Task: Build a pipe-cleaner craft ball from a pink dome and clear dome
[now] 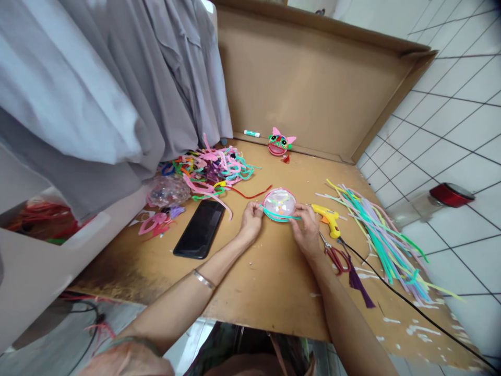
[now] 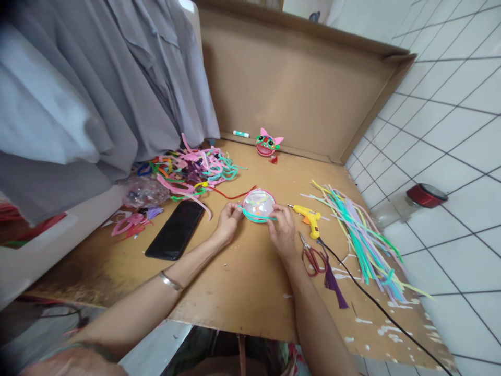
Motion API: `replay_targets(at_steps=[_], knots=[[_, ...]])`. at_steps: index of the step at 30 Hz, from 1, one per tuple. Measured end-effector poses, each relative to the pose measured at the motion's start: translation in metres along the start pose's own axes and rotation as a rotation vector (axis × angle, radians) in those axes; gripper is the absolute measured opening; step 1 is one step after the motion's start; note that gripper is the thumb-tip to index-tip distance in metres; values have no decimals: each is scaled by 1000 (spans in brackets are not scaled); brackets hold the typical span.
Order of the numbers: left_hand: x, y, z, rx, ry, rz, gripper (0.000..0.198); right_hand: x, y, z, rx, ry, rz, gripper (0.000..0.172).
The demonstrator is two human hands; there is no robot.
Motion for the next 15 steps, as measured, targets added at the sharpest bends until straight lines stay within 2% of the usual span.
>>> replay_targets(at_steps=[8,15], knots=[[0,-2,-2,29,-14,14,21,1,3,2,42,-9,44,5],[0,-1,-4,54,-18,23,22,0,-1,6,103,30,13,9]])
Point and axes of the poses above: each hand's wrist, its own x-axis away from the middle knuckle, its own z-axis out of the back of the hand, y = z × x, the point moved 5 cm from there along -x, towards the middle knuckle, and after that the axes turned 12 degrees about -y, right-handed, at the moved point
